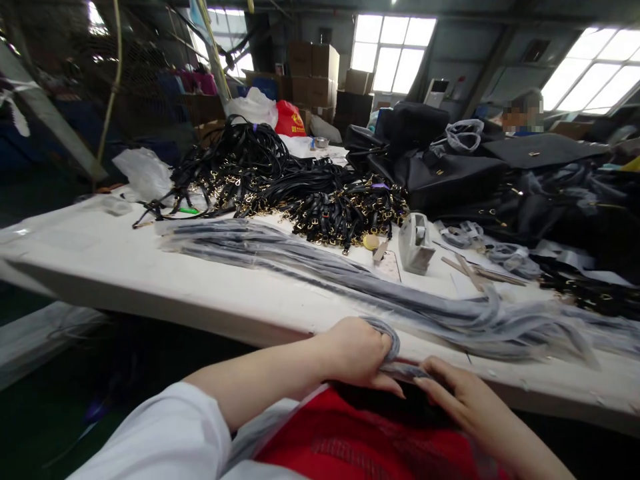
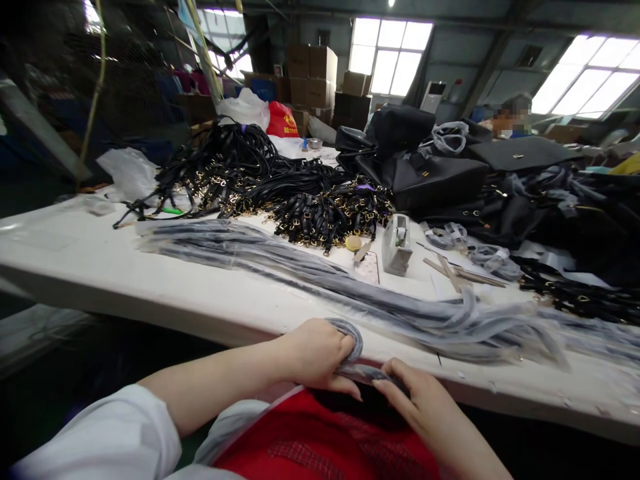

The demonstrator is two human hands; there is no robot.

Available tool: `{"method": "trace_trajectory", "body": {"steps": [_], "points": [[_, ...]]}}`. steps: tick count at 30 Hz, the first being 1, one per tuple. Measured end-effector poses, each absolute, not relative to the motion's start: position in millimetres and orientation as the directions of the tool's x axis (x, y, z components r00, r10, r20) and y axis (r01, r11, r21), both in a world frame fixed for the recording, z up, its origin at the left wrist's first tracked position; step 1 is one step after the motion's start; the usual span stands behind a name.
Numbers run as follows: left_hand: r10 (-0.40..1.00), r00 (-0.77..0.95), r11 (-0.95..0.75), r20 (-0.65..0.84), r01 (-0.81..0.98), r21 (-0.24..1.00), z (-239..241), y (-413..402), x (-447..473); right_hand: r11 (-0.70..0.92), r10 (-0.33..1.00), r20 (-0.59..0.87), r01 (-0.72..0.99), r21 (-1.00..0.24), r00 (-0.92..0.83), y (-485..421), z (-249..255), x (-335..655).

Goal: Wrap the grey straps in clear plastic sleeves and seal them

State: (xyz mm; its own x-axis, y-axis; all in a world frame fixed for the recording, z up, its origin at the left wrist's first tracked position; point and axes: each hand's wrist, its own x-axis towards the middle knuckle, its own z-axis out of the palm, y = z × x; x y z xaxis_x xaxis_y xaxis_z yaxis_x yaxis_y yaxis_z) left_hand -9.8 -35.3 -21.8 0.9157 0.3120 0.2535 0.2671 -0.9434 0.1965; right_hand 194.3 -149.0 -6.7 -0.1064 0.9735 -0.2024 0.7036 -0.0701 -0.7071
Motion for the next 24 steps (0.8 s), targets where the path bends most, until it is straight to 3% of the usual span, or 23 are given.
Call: {"method": "trace_trajectory", "body": {"steps": [3,7,11,13,16,19,22,24], "points": [[0.305,0.947,-0.926,0.105,0.269,0.264,-23.3,-37.3,-7.6,-0.035,0.971,-0.199,0.741,-0.67,-0.134,-144.8,-4.4,196.7],[0.351,0.922,-0.897,0.164,0.28,0.343,-22.6,-38.6,-6.9,-0.071,0.957,-0.252,0.731,-0.679,-0.142,-143.6,-5.5,203.1],[0.305,0.945,-0.787,0.117,0.181,0.59,-13.0,-39.7,-12.1,-0.083,0.932,-0.307,0.707,-0.702,-0.195,-147.5,-2.7,210.6],[0.237,0.971,-0.601,0.003,0.144,0.786,-5.2,-41.4,-15.9,-0.068,0.919,-0.311,0.68,-0.73,-0.242,-149.3,2.3,211.3],[0.164,0.981,-0.105,-0.101,0.119,0.987,2.6,-43.1,-17.5,-0.034,0.951,-0.208,0.589,-0.807,-0.231,-150.9,6.5,201.2],[0.172,0.983,0.38,-0.071,0.001,0.925,2.3,-40.9,-10.6,-0.002,1.0,0.01,0.412,-0.911,0.026,-151.9,-4.7,172.9],[0.143,0.987,0.653,-0.069,-0.042,0.756,0.5,-36.3,0.9,0.097,0.943,0.17,0.252,-0.963,0.286,-151.3,-30.9,137.5],[0.134,0.989,0.77,-0.068,-0.061,0.635,1.1,-35.0,7.8,0.148,0.918,0.224,0.239,-0.96,0.328,-149.4,-47.8,121.1]]}}
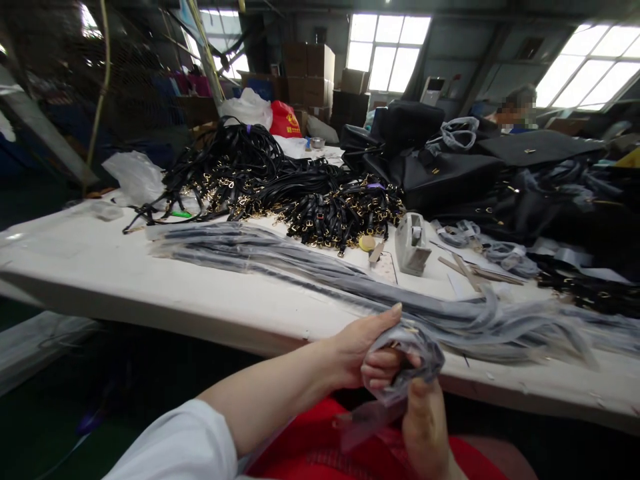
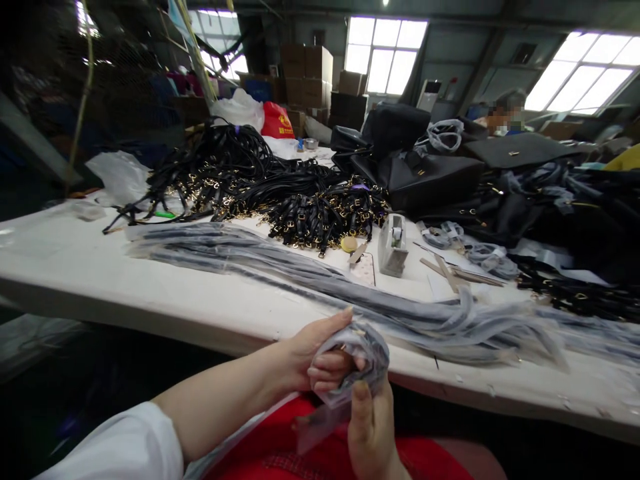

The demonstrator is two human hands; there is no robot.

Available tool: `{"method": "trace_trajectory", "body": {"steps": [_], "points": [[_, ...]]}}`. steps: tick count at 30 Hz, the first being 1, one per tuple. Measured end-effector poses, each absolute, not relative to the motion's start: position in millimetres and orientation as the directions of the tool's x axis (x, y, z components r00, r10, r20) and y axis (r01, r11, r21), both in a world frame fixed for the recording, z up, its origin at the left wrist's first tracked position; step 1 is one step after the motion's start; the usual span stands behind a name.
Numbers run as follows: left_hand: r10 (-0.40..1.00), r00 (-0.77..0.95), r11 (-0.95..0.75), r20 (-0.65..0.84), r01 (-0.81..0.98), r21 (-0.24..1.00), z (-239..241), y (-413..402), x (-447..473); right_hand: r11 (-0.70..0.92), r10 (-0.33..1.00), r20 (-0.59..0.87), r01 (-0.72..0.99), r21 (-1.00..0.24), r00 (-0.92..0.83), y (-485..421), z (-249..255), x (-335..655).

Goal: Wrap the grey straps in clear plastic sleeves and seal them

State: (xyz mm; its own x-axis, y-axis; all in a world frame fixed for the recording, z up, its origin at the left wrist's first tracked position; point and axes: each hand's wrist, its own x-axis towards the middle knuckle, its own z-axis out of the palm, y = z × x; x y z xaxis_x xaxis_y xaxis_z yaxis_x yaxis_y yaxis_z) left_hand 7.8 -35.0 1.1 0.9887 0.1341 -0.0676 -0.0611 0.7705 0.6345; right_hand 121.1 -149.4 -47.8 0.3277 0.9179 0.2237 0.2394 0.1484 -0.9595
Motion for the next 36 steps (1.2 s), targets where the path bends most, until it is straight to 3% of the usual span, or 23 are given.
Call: {"method": "trace_trajectory", "body": {"steps": [3,6,9,11,12,14,16,18,20,24,31,36], "points": [[0.21,0.977,0.838,-0.042,-0.158,0.522,-0.7,-37.4,16.9,0.132,0.891,0.244,0.293,-0.947,0.384,-145.3,-57.6,116.5],[0.354,0.933,0.772,-0.061,-0.255,0.582,-11.5,-39.3,26.2,0.046,0.885,0.194,0.336,-0.941,0.423,-143.4,-47.8,131.8],[0.753,0.656,0.426,-0.036,-0.446,0.788,-22.2,-35.0,30.2,0.0,0.921,0.181,0.463,-0.886,0.346,-146.0,-28.2,153.8],[0.867,0.486,0.108,0.115,-0.408,0.907,-21.3,-30.3,26.0,-0.012,0.985,0.088,0.563,-0.826,0.149,-148.7,-14.2,164.9],[0.838,0.504,-0.039,0.209,-0.327,0.944,-18.0,-28.5,22.0,-0.019,0.999,0.002,0.602,-0.798,0.033,-149.6,-7.9,168.4],[0.634,0.71,-0.315,0.306,-0.125,0.941,-7.9,-27.4,13.2,-0.031,0.982,-0.146,0.658,-0.752,-0.121,-150.0,1.6,171.9],[0.408,0.881,-0.551,0.24,0.028,0.834,2.1,-29.6,6.8,-0.041,0.967,-0.203,0.684,-0.728,-0.157,-148.7,5.7,172.8],[0.351,0.922,-0.651,0.163,0.115,0.75,7.1,-33.7,5.0,-0.037,0.97,-0.189,0.674,-0.738,-0.154,-146.8,4.7,174.0],[0.406,0.893,-0.628,0.192,0.12,0.769,6.6,-37.7,6.7,-0.022,0.984,-0.131,0.651,-0.758,-0.119,-145.8,1.0,176.6],[0.586,0.758,-0.407,0.287,-0.031,0.913,1.8,-42.0,11.5,0.012,0.998,0.045,0.667,-0.745,0.033,-146.8,-3.6,182.0],[0.824,0.523,-0.115,0.219,-0.223,0.968,7.0,-49.2,20.9,0.16,0.987,0.119,0.579,-0.8,-0.109,-144.9,-4.0,169.0],[0.948,0.232,-0.14,0.216,-0.302,0.943,-3.8,-61.2,27.8,0.045,0.974,0.15,0.508,-0.86,0.168,-144.1,-10.5,158.3]]}}
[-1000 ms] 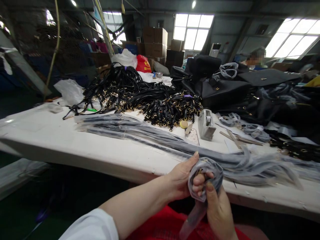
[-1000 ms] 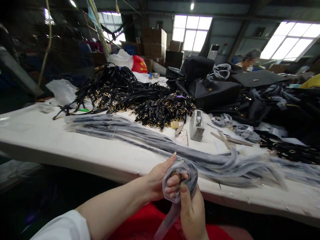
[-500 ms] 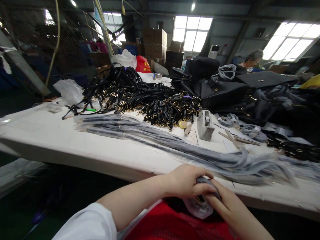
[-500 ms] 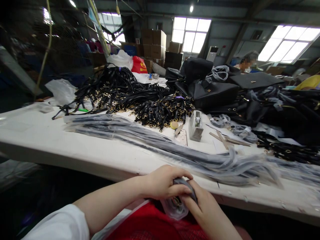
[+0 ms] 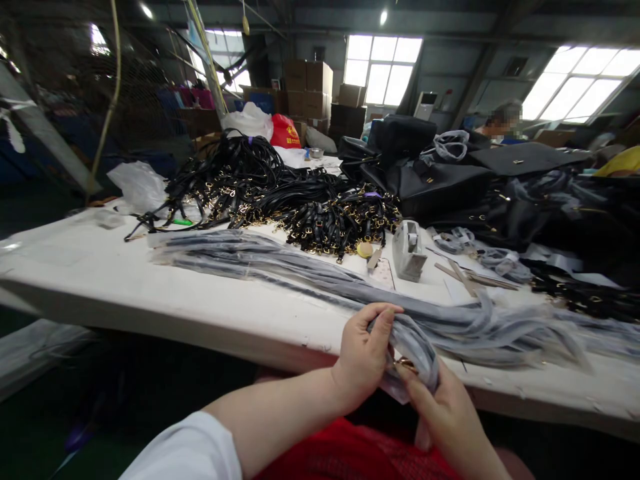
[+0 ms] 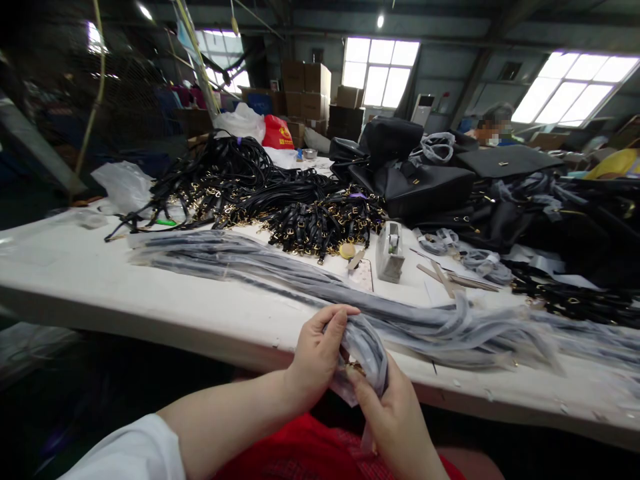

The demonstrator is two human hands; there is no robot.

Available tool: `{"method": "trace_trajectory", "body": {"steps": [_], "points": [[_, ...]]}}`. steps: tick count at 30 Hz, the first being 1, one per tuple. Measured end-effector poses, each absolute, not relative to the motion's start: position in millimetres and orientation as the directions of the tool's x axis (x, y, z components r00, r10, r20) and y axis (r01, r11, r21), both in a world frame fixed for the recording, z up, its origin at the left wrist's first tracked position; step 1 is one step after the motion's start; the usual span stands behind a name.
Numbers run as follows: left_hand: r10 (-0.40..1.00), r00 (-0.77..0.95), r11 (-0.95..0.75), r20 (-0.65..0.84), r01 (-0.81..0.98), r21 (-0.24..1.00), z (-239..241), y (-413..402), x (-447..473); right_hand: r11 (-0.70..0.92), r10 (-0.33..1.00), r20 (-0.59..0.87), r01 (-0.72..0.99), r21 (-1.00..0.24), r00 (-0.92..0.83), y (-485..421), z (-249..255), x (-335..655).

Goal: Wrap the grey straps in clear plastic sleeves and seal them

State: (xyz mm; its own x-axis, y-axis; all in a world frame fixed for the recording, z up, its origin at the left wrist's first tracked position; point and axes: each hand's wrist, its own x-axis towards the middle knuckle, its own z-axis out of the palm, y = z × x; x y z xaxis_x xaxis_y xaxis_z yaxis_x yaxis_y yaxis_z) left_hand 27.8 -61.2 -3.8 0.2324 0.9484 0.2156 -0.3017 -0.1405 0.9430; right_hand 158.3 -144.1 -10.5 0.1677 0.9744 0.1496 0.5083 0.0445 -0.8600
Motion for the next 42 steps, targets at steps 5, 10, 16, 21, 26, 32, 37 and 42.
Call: {"method": "trace_trajectory", "body": {"steps": [5,10,16,21,26,32,37,42], "points": [[0.87,0.406,-0.231,0.281,-0.169,0.958,-16.3,-62.1,23.2,-0.006,0.994,0.057,0.563,-0.826,0.095,-147.1,-6.1,176.2],[0.56,0.794,-0.572,0.239,0.162,0.804,-11.5,-57.1,19.4,-0.101,0.972,-0.211,0.631,-0.769,-0.102,-147.3,-11.5,175.1],[0.564,0.823,-0.554,0.067,0.316,0.77,-25.9,-59.3,20.1,-0.094,0.952,-0.236,0.549,-0.831,-0.194,-144.4,-19.4,169.5],[0.771,0.632,-0.253,0.078,0.191,0.948,-32.6,-57.1,20.2,-0.072,0.977,-0.184,0.635,-0.769,-0.112,-146.3,-17.5,181.6],[0.676,0.703,-0.209,0.221,-0.104,0.972,-11.2,-56.4,19.1,0.034,0.999,0.01,0.685,-0.728,-0.039,-141.5,-18.2,197.7],[0.746,0.65,-0.077,0.147,-0.136,0.988,-6.0,-49.4,18.4,0.121,0.98,0.197,0.7,-0.704,0.03,-122.3,-26.3,191.6],[0.766,0.608,-0.299,0.209,0.049,0.953,-23.7,-21.2,8.4,0.098,0.995,0.093,0.717,-0.69,-0.048,-103.1,-34.2,173.6],[0.825,0.494,-0.4,0.273,0.169,0.901,-55.3,1.5,-7.3,0.118,0.993,0.098,0.737,-0.666,-0.07,-58.3,-21.0,177.8]]}}
